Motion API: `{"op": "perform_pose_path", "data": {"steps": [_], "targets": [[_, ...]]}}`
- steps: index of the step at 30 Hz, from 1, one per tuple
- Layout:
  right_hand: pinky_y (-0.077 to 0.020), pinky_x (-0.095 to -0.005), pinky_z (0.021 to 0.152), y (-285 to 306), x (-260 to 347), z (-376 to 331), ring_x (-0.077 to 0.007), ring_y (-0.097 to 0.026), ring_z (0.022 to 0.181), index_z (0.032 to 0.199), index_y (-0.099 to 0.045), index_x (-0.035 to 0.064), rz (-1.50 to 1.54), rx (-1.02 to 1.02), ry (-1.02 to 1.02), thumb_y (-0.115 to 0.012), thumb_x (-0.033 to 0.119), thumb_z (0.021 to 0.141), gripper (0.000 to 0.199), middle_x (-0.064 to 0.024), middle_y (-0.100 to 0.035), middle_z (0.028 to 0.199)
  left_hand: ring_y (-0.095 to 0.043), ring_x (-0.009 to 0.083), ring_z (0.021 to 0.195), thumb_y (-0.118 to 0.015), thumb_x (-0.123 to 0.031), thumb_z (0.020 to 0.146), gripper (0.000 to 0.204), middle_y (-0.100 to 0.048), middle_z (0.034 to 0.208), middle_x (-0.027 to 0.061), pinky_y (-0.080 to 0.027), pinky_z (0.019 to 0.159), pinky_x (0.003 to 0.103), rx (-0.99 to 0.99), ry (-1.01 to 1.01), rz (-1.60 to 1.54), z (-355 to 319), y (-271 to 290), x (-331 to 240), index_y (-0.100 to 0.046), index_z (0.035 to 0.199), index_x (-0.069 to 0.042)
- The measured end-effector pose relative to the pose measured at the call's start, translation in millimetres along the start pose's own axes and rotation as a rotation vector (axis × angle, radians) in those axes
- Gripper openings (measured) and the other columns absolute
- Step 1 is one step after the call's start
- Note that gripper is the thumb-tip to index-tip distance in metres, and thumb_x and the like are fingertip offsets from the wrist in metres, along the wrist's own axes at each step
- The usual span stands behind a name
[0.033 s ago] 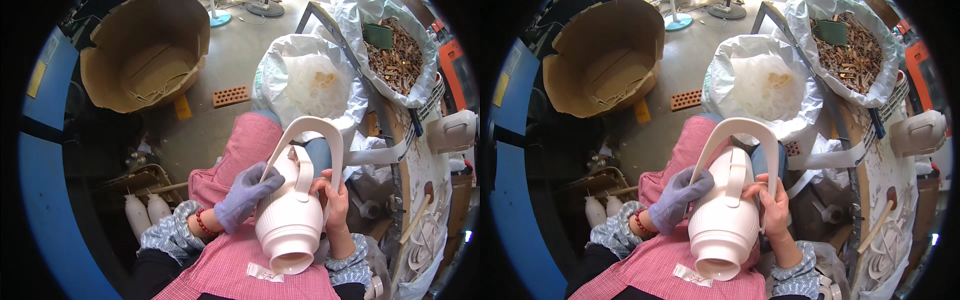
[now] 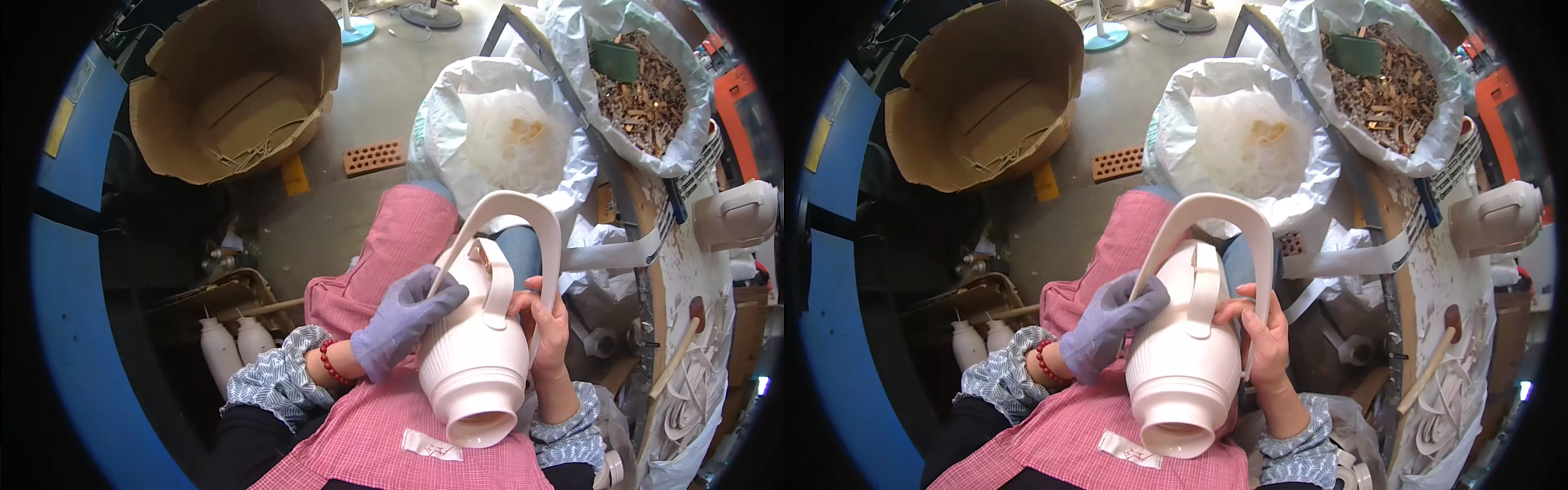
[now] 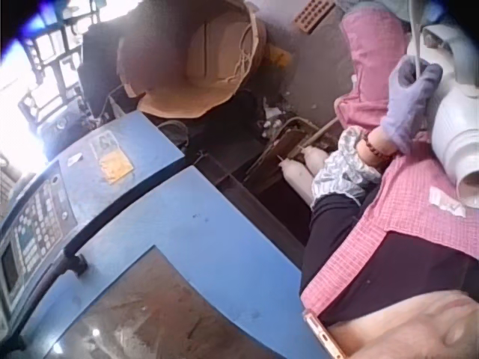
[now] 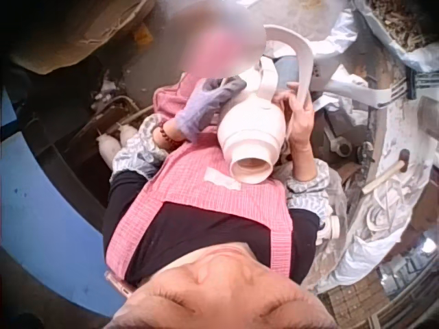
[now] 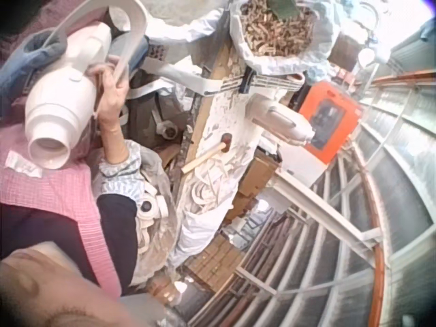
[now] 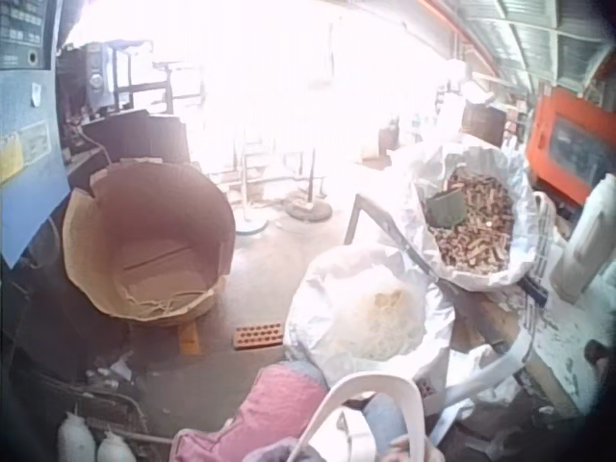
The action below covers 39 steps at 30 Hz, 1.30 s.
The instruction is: The person assembles a pink plastic container by attaching a handle, inserting a wooden stopper, and applying a label. They repeat this process for multiple containers, handling each one individually.
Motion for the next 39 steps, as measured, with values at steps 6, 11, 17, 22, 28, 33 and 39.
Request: {"op": "perform_pose_path", "data": {"steps": [6, 11, 17, 22, 28, 33, 39], "targets": [[-0.0462, -0.0359, 0.090, -4, -4, -3, -0.0230, -0.062, 0.089, 0.119, -0.048, -0.0022, 0.009, -0.017, 0.114, -0.049, 0.012, 0.097, 0.027, -0.0157, -0.066, 0.087, -0.052, 0.0110, 0.088, -0.054, -0.027, 0.096, 0.024, -0.056, 0.095, 0.0025, -0.044, 0.079, 0.026, -0.019, -0.324, 0.154, -1, 4, -1, -0.059, 0.096, -0.004], [-0.0466, -0.0314, 0.086, -12, 18, 6, -0.0174, -0.059, 0.083, 0.117, -0.051, -0.0003, -0.122, 0.004, 0.601, -0.043, 0.034, 0.103, 0.038, -0.0101, -0.062, 0.088, -0.060, 0.0227, 0.086, -0.054, -0.021, 0.096, 0.022, -0.059, 0.109, 0.0128, -0.049, 0.075, 0.031, 0.093, -0.686, 0.166, -4, -8, -25, -0.061, 0.100, -0.001], [-0.0473, -0.0330, 0.093, -38, 72, 88, -0.0190, -0.054, 0.116, 0.134, -0.048, 0.0049, -0.668, 0.325, 0.682, -0.058, 0.011, 0.093, 0.042, -0.0134, -0.053, 0.128, -0.055, 0.0195, 0.076, -0.058, -0.025, 0.094, 0.018, -0.059, 0.092, 0.0077, -0.047, 0.069, 0.036, -0.022, -1.218, 0.436, 9, 8, -111, -0.058, 0.093, -0.007], [-0.0519, -0.0295, 0.072, 89, 173, 63, -0.0141, -0.061, 0.085, 0.128, -0.050, 0.0044, -0.634, -0.242, 0.639, -0.053, 0.018, 0.094, 0.036, -0.0081, -0.062, 0.103, -0.036, 0.0375, 0.129, -0.071, -0.015, 0.076, 0.020, -0.046, 0.137, 0.0166, -0.028, 0.106, 0.048, 0.416, -1.434, 0.883, 35, -48, -160, -0.070, 0.097, -0.017], [-0.0554, -0.0341, 0.073, 279, 314, -70, -0.0246, -0.062, 0.095, 0.140, -0.038, 0.0063, -0.667, -1.088, 1.131, -0.053, 0.025, 0.096, 0.049, -0.0148, -0.060, 0.119, -0.051, 0.0298, 0.125, -0.075, -0.010, 0.068, 0.026, -0.066, 0.118, 0.0070, -0.020, 0.116, 0.049, 0.345, -0.773, 1.243, 74, 24, -99, -0.076, 0.092, -0.021], [-0.0524, -0.0370, 0.078, 346, 342, -72, -0.0277, -0.062, 0.100, 0.146, -0.032, 0.0102, -0.895, -1.459, 1.275, -0.049, 0.014, 0.099, 0.051, -0.0141, -0.058, 0.118, -0.066, 0.0223, 0.099, -0.073, -0.006, 0.073, 0.020, -0.071, 0.097, 0.0051, -0.034, 0.109, 0.046, 0.240, -0.615, 1.168, 82, 43, -68, -0.073, 0.093, -0.011], [-0.0365, -0.0459, 0.106, 403, 374, 3, -0.0389, -0.042, 0.131, 0.149, -0.026, 0.0102, -1.419, -1.624, 1.199, -0.057, 0.015, 0.094, 0.064, -0.0198, -0.043, 0.144, -0.065, 0.0284, 0.093, -0.072, -0.005, 0.075, 0.022, -0.070, 0.094, 0.0090, -0.049, 0.089, 0.038, 0.261, -0.535, 1.148, 92, 22, -66, -0.071, 0.096, -0.008]]}}
Point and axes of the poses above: each hand's wrist, its own z-axis towards the middle knuckle, its own y-axis out of the back of the hand, x = y × z, the point moved 4 cm from there along z, towards the middle knuckle
